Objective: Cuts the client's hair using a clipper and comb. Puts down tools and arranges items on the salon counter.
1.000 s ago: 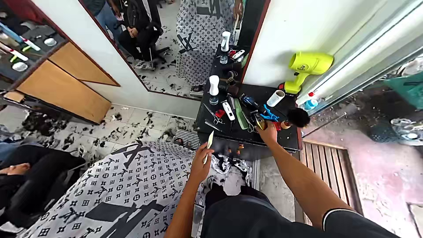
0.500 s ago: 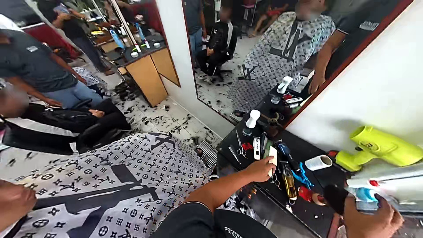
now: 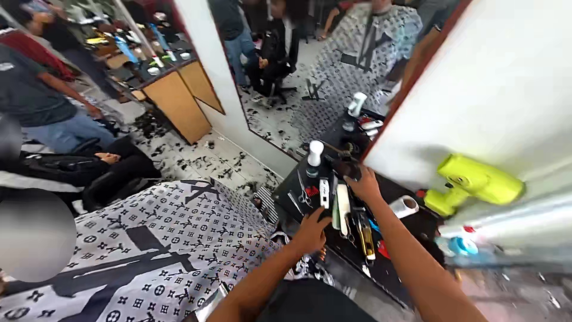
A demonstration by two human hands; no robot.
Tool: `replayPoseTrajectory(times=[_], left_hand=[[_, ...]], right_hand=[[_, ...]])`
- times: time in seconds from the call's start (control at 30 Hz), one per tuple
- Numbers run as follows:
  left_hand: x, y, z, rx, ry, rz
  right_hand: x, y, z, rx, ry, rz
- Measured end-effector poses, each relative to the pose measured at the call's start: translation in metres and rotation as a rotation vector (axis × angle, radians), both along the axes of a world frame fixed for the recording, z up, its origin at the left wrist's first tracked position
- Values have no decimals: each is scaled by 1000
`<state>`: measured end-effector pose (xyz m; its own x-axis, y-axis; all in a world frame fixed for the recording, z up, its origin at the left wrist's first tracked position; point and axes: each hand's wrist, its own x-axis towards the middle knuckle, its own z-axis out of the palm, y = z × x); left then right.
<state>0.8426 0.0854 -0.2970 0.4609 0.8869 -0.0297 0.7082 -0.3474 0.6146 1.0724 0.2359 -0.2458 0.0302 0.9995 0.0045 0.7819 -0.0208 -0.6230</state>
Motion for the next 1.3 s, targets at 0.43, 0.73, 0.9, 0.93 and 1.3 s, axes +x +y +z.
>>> replayPoseTrajectory(times=[0.43, 0.73, 0.9, 0.93, 1.3], left_hand=[[-132, -241, -47, -209, -135, 1131], [-102, -173, -3, -200, -240, 903], [-64, -74, 62, -345, -814, 644], [-58, -58, 69, -424, -938, 635], [-147, -56, 27, -15, -876, 829]], right_hand=[[-12, 96, -59, -248, -254, 38], [-3, 34, 5, 110, 106, -84], [-38, -57, 30, 226, 457, 174], [-51, -77, 28, 216, 479, 256], [-152, -170, -55, -336, 90, 653]])
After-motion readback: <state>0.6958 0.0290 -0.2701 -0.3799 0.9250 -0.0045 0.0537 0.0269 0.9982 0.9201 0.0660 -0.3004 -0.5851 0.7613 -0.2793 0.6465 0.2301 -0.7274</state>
